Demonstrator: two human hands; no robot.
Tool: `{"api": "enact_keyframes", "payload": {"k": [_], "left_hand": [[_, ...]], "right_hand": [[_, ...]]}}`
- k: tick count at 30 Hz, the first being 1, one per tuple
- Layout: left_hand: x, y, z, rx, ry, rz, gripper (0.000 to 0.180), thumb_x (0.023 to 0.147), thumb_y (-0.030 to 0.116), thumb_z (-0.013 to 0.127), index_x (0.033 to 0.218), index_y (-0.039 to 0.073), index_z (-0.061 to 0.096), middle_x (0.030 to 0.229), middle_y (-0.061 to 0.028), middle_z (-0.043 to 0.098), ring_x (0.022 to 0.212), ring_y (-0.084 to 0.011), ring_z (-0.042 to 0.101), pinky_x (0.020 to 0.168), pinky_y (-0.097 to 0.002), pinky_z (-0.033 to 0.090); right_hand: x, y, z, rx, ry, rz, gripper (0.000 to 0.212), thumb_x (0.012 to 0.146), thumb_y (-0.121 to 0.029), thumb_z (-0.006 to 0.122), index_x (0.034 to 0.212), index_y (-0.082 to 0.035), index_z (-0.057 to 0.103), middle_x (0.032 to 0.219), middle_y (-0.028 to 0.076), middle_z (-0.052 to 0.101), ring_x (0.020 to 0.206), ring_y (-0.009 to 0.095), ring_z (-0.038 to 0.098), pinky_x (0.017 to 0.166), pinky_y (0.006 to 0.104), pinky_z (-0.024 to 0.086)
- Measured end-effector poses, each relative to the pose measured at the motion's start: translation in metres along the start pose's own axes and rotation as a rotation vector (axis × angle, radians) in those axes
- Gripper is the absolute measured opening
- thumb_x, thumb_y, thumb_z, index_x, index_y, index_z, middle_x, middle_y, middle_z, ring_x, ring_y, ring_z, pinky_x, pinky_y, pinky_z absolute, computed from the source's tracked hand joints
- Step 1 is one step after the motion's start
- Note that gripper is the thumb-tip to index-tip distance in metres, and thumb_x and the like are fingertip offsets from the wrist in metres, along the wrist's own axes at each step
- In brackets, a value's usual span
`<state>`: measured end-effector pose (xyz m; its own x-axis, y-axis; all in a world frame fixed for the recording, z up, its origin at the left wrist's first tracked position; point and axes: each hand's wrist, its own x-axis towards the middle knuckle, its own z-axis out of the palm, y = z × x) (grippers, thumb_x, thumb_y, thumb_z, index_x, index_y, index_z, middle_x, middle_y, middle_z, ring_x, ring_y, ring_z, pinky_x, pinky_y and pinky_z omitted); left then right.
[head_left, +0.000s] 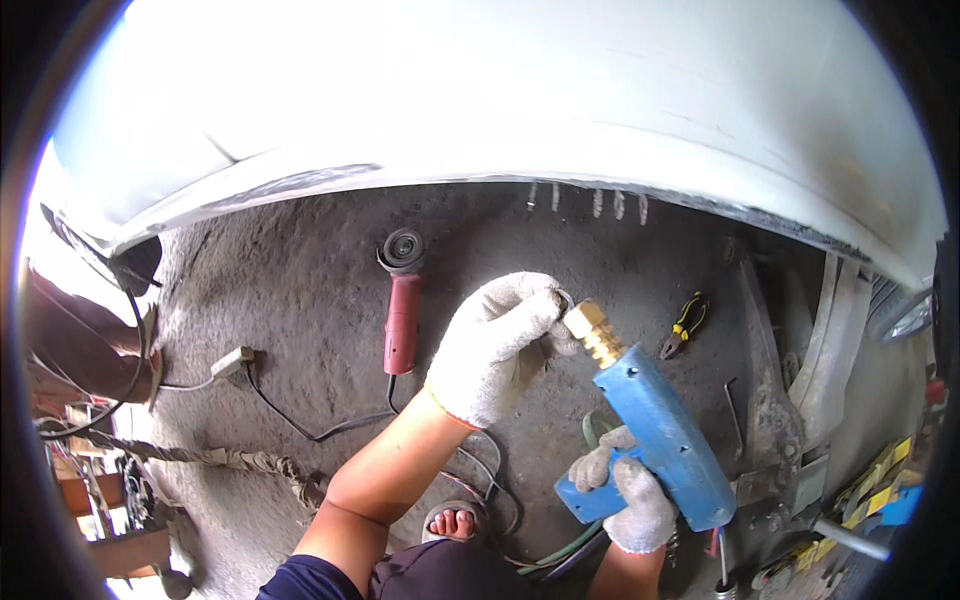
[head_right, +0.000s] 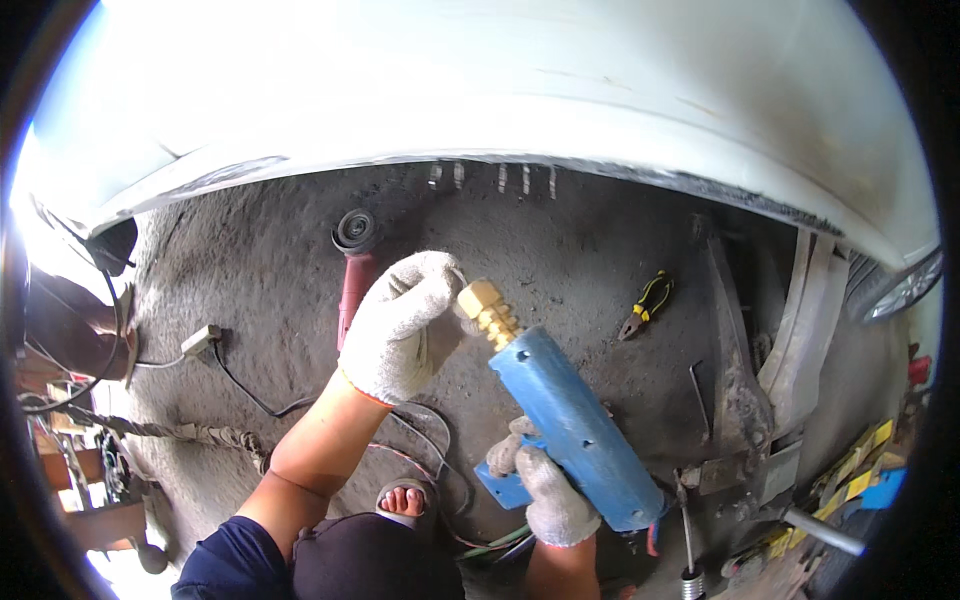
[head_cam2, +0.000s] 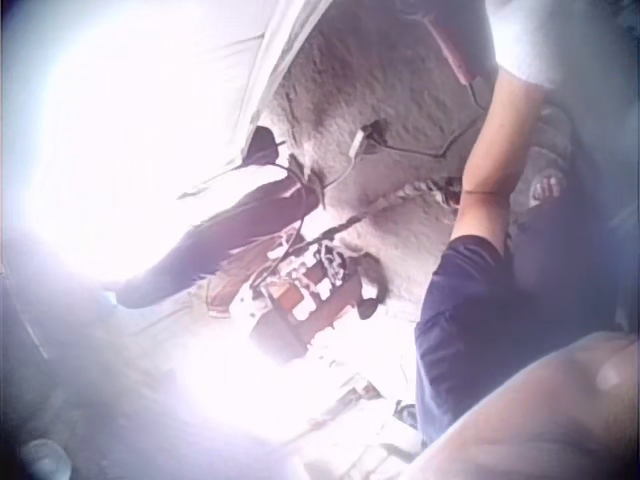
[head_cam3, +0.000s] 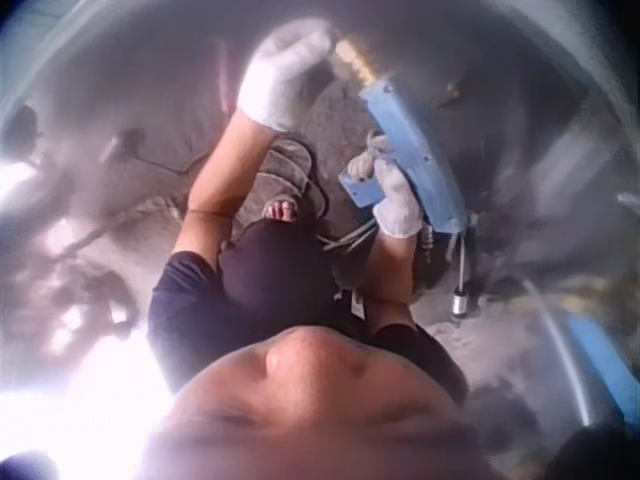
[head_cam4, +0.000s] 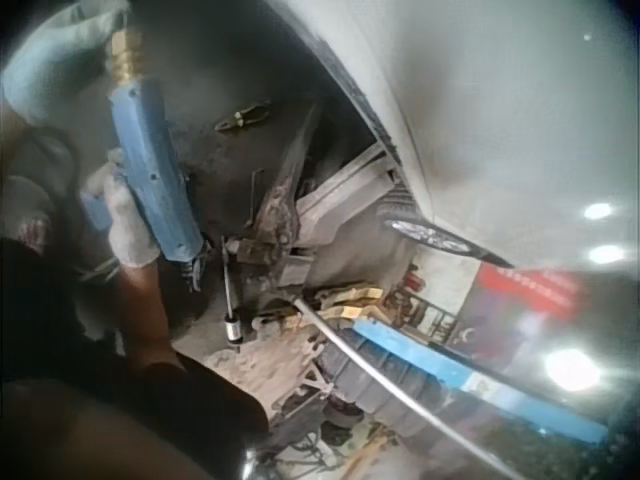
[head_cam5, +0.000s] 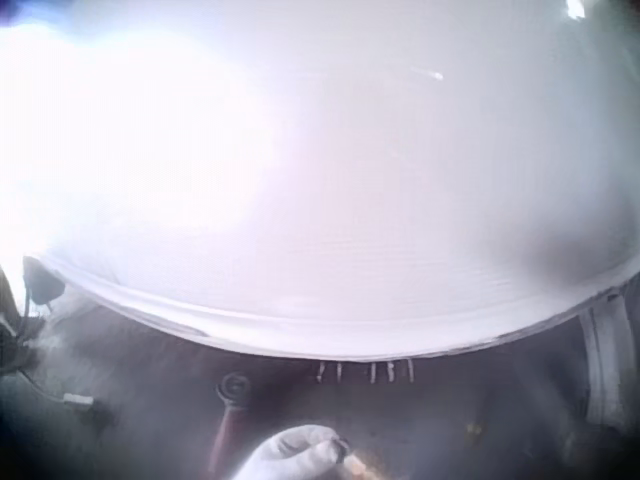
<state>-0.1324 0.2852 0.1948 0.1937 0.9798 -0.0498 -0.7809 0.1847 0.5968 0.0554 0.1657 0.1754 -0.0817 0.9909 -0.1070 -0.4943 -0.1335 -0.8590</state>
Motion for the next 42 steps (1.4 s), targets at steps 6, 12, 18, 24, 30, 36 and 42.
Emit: {"api": "enact_keyframes", "payload": {"k": [6, 12, 18, 24, 30, 36, 42], "left_hand": [[-0.003, 0.014, -0.01, -0.14, -0.082, -0.009, 0.014, 0.097, 0.017, 0.065, 0.1, 0.003, 0.066, 0.088, -0.0055, 0.067, 0.079, -0.0147, 0.064, 0.075, -0.0309, 0.054], [0.016, 0.01, -0.039, -0.141, -0.107, -0.095, 0.018, 0.096, 0.021, 0.066, 0.1, 0.004, 0.065, 0.088, -0.0067, 0.067, 0.08, -0.0157, 0.065, 0.073, -0.0304, 0.054], [0.051, -0.052, -0.076, 0.345, 0.25, -0.168, 0.021, 0.092, 0.021, 0.074, 0.101, 0.003, 0.068, 0.082, -0.0047, 0.067, 0.064, -0.015, 0.062, 0.062, -0.0278, 0.052], [0.082, -0.204, -0.102, 1.287, -0.255, -0.423, 0.031, 0.086, 0.02, 0.067, 0.107, -0.002, 0.072, 0.091, -0.0124, 0.072, 0.072, -0.0162, 0.065, 0.07, -0.0308, 0.055], [0.146, -0.294, -0.032, 1.581, -0.411, -0.239, 0.057, 0.092, 0.033, 0.063, 0.14, 0.004, 0.052, 0.121, -0.0208, 0.068, 0.108, -0.0348, 0.067, 0.096, -0.0381, 0.051], [0.051, -0.241, -0.008, 1.336, -1.131, 0.092, 0.05, 0.095, 0.034, 0.06, 0.135, 0.004, 0.053, 0.106, -0.0204, 0.067, 0.101, -0.0352, 0.067, 0.089, -0.0402, 0.055], [-0.065, -0.2, 0.097, 1.791, -2.177, -0.793, 0.051, 0.087, 0.042, 0.063, 0.124, 0.007, 0.06, 0.102, -0.0229, 0.069, 0.098, -0.04, 0.068, 0.088, -0.0498, 0.054]], "right_hand": [[0.005, 0.006, 0.027, -0.118, -0.003, -0.071, 0.024, 0.092, -0.01, 0.059, 0.113, 0.001, 0.063, 0.079, 0.011, 0.071, 0.075, 0.018, 0.067, 0.076, 0.0353, 0.052], [0.013, 0.015, 0.05, -0.239, 0.113, -0.032, 0.029, 0.092, -0.017, 0.058, 0.114, 0.002, 0.056, 0.075, 0.012, 0.061, 0.068, 0.024, 0.061, 0.07, 0.0429, 0.054], [0.01, -0.014, -0.006, 0.204, 0.226, 0.043, 0.031, 0.091, -0.027, 0.059, 0.108, -0.001, 0.057, 0.073, 0.012, 0.062, 0.065, 0.027, 0.059, 0.069, 0.0458, 0.051], [-0.014, -0.102, -0.122, 0.302, 0.701, -0.161, 0.027, 0.095, -0.037, 0.057, 0.088, -0.011, 0.056, 0.07, 0.002, 0.056, 0.065, 0.022, 0.057, 0.069, 0.0387, 0.052], [-0.099, -0.103, -0.165, 0.52, 1.077, 0.014, 0.025, 0.094, -0.034, 0.059, 0.09, -0.01, 0.054, 0.072, 0.006, 0.059, 0.068, 0.024, 0.062, 0.065, 0.0404, 0.055], [-0.162, -0.071, -0.165, 0.373, 0.968, 0.832, 0.047, 0.088, -0.039, 0.073, 0.117, -0.012, 0.049, 0.101, 0.009, 0.056, 0.091, 0.025, 0.061, 0.082, 0.0441, 0.055], [-0.167, 0.015, -0.195, 0.443, 0.528, 0.974, 0.053, 0.099, -0.047, 0.057, 0.133, -0.008, 0.05, 0.118, 0.012, 0.062, 0.108, 0.028, 0.063, 0.089, 0.0441, 0.055]]}}
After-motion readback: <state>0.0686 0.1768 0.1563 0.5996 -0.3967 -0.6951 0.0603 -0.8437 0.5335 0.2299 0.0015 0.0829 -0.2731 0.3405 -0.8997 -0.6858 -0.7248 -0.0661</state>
